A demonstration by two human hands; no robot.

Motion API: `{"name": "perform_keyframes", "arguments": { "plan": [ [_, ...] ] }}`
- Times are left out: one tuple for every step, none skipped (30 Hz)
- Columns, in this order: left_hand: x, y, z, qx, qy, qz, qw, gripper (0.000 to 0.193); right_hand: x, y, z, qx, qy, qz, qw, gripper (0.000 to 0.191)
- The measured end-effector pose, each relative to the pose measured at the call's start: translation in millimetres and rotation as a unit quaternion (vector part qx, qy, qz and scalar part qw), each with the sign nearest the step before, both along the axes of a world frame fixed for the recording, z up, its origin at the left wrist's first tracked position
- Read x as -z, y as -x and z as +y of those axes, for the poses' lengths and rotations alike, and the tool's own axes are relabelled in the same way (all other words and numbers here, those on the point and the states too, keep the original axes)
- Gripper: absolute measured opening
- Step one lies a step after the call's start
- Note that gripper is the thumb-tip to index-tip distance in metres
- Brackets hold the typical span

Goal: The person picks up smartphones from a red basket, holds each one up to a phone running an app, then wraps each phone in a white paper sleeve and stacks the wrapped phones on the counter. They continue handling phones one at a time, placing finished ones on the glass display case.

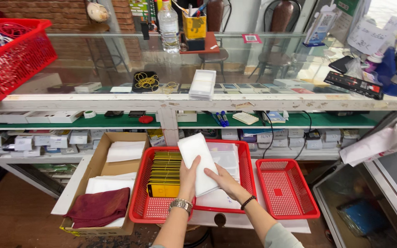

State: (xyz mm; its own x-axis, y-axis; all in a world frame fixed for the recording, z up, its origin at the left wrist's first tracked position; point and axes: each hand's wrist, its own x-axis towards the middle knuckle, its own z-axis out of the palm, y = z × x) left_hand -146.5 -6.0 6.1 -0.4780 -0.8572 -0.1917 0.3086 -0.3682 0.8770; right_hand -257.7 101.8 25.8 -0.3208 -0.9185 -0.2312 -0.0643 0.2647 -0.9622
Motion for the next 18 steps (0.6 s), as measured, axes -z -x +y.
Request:
{"name": "perform_keyframes", "arguments": {
  "plan": [
    [-2, 0, -1, -0.023, -0.004, 0.013, 1.0, 0.057, -3, -4, -4, 0.0, 0.019, -0.009, 1.0, 0.067],
    [-3, -2, -3, -0.032, 0.002, 0.018, 0.999, 0.057, -6, -6, -8, -0.009, 0.023, 0.004, 1.0, 0.066],
    [-3, -5, -6, -0.041, 0.007, 0.021, 0.999, 0.057, -7, -8, -11, -0.017, 0.027, 0.016, 0.999, 0.066],
    [-2, -7, -9, -0.049, 0.013, 0.026, 0.998, 0.057, -8, -9, -15, -0.024, 0.03, 0.03, 0.999, 0.065],
    [-1, -10, -13, -0.025, -0.037, 0.053, 0.998, 0.057, -8, -9, -18, -0.021, 0.021, 0.025, 0.999, 0.065],
    [0, -18, -19, -0.001, -0.087, 0.081, 0.993, 0.058, -8, -10, -23, -0.019, 0.012, 0.02, 1.0, 0.065],
    [1, -24, -26, 0.023, -0.136, 0.109, 0.984, 0.058, -8, -10, -28, -0.017, 0.004, 0.015, 1.0, 0.065],
    [2, -30, -33, 0.047, -0.147, 0.107, 0.982, 0.059, -8, -11, -34, -0.029, 0.015, 0.018, 0.999, 0.065],
    [3, -36, -38, 0.072, -0.161, 0.104, 0.979, 0.059, -8, -12, -40, -0.041, 0.024, 0.019, 0.999, 0.064],
    [4, -42, -42, 0.098, -0.173, 0.101, 0.975, 0.06, -8, -13, -47, -0.052, 0.034, 0.022, 0.998, 0.064],
    [3, -47, -49, 0.078, -0.169, 0.099, 0.977, 0.059, -11, -12, -57, -0.068, 0.022, 0.096, 0.993, 0.061],
    [1, -52, -55, 0.06, -0.167, 0.097, 0.979, 0.059, -16, -10, -70, -0.082, 0.01, 0.168, 0.982, 0.059],
    [-1, -56, -60, 0.043, -0.167, 0.093, 0.981, 0.058, -21, -8, -79, -0.093, -0.005, 0.238, 0.967, 0.057],
    [-4, -58, -67, 0.022, -0.161, 0.101, 0.981, 0.057, -29, -5, -90, -0.068, 0.01, 0.276, 0.959, 0.053],
    [-9, -60, -76, 0.002, -0.156, 0.109, 0.982, 0.056, -38, 1, -102, -0.042, 0.024, 0.313, 0.948, 0.048],
    [-14, -60, -84, -0.02, -0.149, 0.117, 0.982, 0.056, -48, 6, -114, 0.004, 0.081, 0.374, 0.924, 0.04],
    [-20, -58, -92, -0.025, -0.136, 0.125, 0.982, 0.055, -58, 10, -127, 0.05, 0.138, 0.431, 0.89, 0.033],
    [-26, -56, -99, -0.029, -0.123, 0.133, 0.983, 0.054, -69, 14, -141, 0.056, 0.158, 0.462, 0.871, 0.033]
  ]
}}
